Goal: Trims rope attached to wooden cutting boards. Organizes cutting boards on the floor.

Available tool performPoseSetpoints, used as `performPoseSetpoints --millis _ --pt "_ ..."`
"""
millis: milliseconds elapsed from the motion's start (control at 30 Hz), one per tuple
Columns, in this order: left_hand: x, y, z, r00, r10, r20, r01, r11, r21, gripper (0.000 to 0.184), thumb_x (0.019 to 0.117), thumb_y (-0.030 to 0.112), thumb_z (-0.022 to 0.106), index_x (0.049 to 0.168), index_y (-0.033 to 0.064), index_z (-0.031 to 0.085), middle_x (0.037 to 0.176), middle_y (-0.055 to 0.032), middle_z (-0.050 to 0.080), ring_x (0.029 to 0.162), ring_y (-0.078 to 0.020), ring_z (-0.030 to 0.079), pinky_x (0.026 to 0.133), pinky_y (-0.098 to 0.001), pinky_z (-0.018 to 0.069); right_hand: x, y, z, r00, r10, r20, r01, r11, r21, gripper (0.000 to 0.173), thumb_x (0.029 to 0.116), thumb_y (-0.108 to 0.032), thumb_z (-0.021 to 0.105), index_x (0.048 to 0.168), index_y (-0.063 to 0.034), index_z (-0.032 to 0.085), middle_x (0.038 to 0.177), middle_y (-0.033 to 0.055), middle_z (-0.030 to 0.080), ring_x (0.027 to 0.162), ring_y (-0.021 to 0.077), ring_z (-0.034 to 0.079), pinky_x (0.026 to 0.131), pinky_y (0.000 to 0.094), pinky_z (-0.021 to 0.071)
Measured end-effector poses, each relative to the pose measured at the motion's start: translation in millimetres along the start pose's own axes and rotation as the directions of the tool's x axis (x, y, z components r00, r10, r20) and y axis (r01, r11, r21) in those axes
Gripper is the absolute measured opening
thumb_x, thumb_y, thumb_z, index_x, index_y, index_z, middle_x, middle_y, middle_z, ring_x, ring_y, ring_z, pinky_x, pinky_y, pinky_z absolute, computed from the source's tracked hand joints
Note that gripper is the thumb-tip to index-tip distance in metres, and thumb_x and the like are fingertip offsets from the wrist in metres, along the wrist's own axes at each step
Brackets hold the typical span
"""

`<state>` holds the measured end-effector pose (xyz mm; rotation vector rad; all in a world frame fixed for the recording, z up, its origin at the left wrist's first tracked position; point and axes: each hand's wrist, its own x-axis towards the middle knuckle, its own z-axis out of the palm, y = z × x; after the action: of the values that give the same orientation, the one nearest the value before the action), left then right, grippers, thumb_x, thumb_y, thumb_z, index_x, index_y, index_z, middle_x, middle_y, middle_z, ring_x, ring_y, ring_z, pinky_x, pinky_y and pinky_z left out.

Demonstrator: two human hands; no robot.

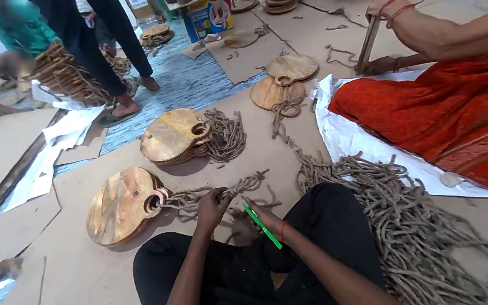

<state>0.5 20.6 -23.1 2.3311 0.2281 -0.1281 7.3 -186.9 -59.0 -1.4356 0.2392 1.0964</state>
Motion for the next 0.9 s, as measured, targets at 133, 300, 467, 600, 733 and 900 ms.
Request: performPoseSetpoints --millis 133,300,467,600,733,900 --pt "1 -7 1 0.986 -0.02 0.167 0.016 0.999 0.028 0.041 0.0955 0.038 0.071 0.128 0.0133 0.071 0.102 -0.0065 0.074 0.086 -0.0201 0.069 0.087 -0.0488 0.0556 10 -9 -10 0.998 -0.063 0.024 0.062 0.997 0.051 0.062 0.1081 -0.061 0.023 0.105 -0.0126 0.062 0.066 -0.0031 0.048 0.049 0.0083 0.043 0.046 0.0229 0.0385" --pt "3 -7 4 0.937 0.08 0.341 -0.067 0.997 -0.049 0.038 0.0995 0.029 0.063 0.133 0.0125 0.068 0.11 -0.0089 0.073 0.093 -0.0197 0.07 0.091 -0.0458 0.0556 17 -3 -9 0.992 -0.129 -0.013 0.129 0.992 -0.007 0.059 0.1087 -0.058 0.027 0.098 -0.0103 0.06 0.067 -0.002 0.049 0.05 0.0084 0.045 0.047 0.0234 0.041" --pt "3 -6 3 0.936 0.091 0.34 -0.056 0.992 -0.113 0.046 0.0932 0.042 0.073 0.132 0.0184 0.069 0.099 -0.0032 0.07 0.078 -0.0125 0.061 0.078 -0.0368 0.0528 18 -1 -11 0.98 -0.199 0.017 0.197 0.977 0.081 0.056 0.1103 -0.053 0.027 0.092 -0.0104 0.058 0.066 -0.0028 0.05 0.048 0.0064 0.044 0.045 0.0212 0.0403" --pt "4 -8 7 0.957 0.09 0.275 -0.049 0.987 -0.152 0.032 0.0988 0.034 0.067 0.123 0.0126 0.07 0.097 -0.0046 0.068 0.077 -0.0146 0.062 0.077 -0.0385 0.0541 16 4 -7 0.978 -0.197 0.063 0.192 0.978 0.08 0.043 0.1093 -0.05 0.04 0.097 -0.0119 0.058 0.067 -0.0046 0.047 0.05 0.0057 0.044 0.047 0.0207 0.0409" --pt "5 -11 9 0.968 0.133 0.214 -0.082 0.969 -0.231 0.028 0.1016 0.028 0.061 0.122 0.0105 0.068 0.105 -0.0081 0.063 0.086 -0.0168 0.063 0.078 -0.0366 0.0554 14 8 -4 0.963 -0.265 0.039 0.266 0.964 -0.008 0.033 0.1043 -0.042 0.057 0.112 -0.0105 0.062 0.073 -0.0059 0.05 0.056 0.0047 0.047 0.053 0.0208 0.0447" --pt "3 -9 12 0.952 0.182 0.246 -0.14 0.974 -0.178 0.024 0.0958 0.026 0.069 0.112 0.0084 0.07 0.122 -0.0146 0.054 0.09 -0.0186 0.062 0.078 -0.0358 0.0562 20 10 -5 0.947 -0.319 -0.03 0.317 0.947 -0.051 0.039 0.1091 -0.042 0.045 0.094 -0.0094 0.06 0.067 -0.0041 0.048 0.049 0.0061 0.043 0.047 0.0226 0.0406"
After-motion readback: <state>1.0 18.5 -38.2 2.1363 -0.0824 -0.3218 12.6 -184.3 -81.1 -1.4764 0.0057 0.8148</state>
